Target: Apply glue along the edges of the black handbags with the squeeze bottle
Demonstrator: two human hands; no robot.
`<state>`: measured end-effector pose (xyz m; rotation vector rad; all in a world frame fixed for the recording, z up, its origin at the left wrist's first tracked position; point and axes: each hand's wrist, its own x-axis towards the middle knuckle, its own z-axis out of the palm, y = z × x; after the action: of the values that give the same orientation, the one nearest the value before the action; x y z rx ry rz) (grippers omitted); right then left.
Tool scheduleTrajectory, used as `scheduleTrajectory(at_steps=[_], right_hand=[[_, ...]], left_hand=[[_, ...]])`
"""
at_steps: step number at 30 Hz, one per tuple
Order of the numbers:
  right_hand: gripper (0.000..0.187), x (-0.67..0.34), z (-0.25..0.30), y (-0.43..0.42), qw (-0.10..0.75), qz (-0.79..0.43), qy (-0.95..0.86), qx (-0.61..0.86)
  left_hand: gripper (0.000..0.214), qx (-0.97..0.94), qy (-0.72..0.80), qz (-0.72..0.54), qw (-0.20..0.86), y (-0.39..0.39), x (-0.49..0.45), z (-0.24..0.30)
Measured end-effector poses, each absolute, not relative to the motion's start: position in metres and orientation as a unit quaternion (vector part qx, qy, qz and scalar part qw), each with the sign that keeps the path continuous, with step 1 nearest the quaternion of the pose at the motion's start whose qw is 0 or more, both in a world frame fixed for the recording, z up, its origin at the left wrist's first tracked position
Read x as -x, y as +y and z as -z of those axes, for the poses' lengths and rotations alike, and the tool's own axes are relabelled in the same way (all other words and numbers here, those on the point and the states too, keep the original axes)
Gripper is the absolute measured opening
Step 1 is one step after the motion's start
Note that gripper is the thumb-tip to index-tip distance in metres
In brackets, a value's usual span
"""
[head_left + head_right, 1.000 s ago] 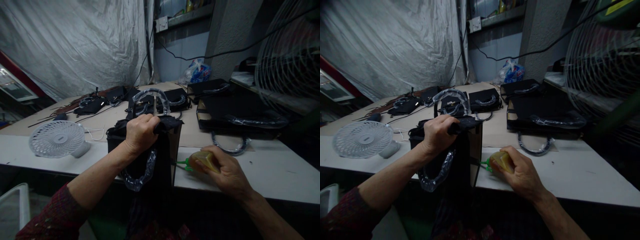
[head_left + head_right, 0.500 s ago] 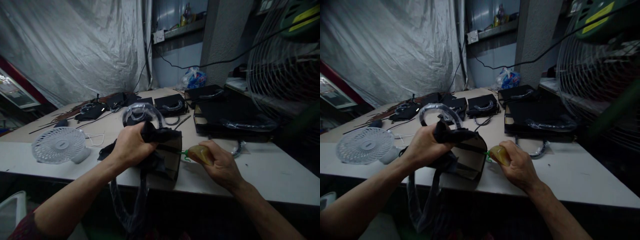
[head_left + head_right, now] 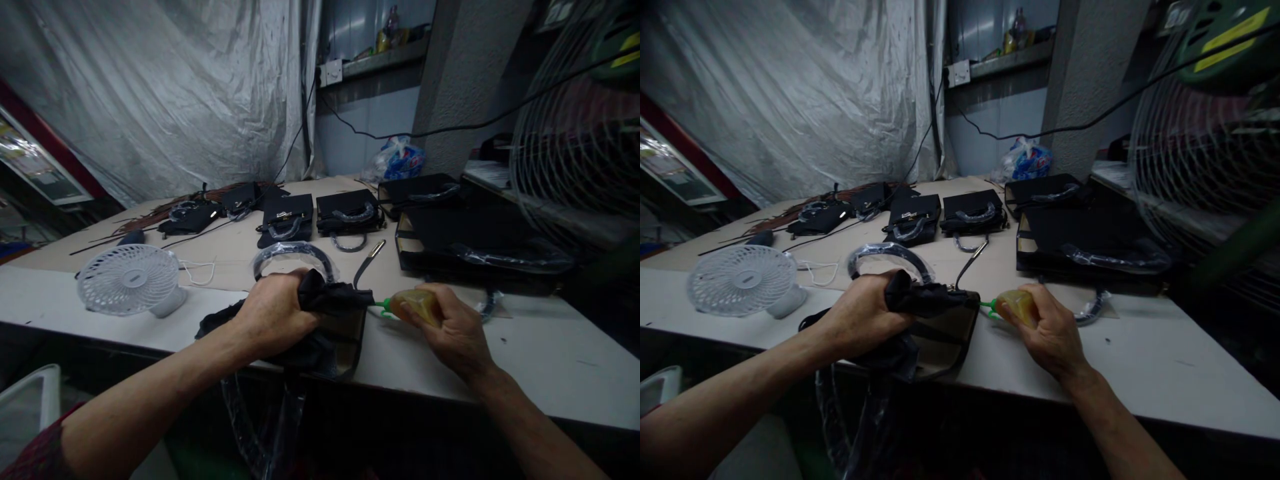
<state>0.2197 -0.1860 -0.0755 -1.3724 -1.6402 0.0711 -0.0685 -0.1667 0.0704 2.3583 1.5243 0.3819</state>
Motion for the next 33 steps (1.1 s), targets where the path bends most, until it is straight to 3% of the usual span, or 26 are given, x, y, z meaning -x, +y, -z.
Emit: scheduleTrajectory(at_steps=[5, 11, 17, 33], right_hand=[[0.051, -0.221, 0.064, -0.185, 0.455, -0.073, -0.679, 0.572], [0.056, -0.216, 0.064, -0.179, 0.466, -0.069, -0.658, 0.588], [0.057, -0.220, 0.057, -0.189, 0.466, -0.072, -0.673, 0.571], [0.049, -0.222, 0.064, -0.201, 0.452, -0.081, -0.712, 0.532]], left_hand=[[0.011, -0.827, 0.527, -0.131, 0.147, -0.165, 0.068, -0.068], [0.044, -0.829, 0.515, -0.162, 0.144, -0.163, 0.069, -0.068], [0.005, -0.841, 0.500, -0.129, 0.163, -0.164, 0.067, -0.072], [0.009, -0.836, 0.500, -0.150, 0.171, -0.161, 0.065, -0.072]])
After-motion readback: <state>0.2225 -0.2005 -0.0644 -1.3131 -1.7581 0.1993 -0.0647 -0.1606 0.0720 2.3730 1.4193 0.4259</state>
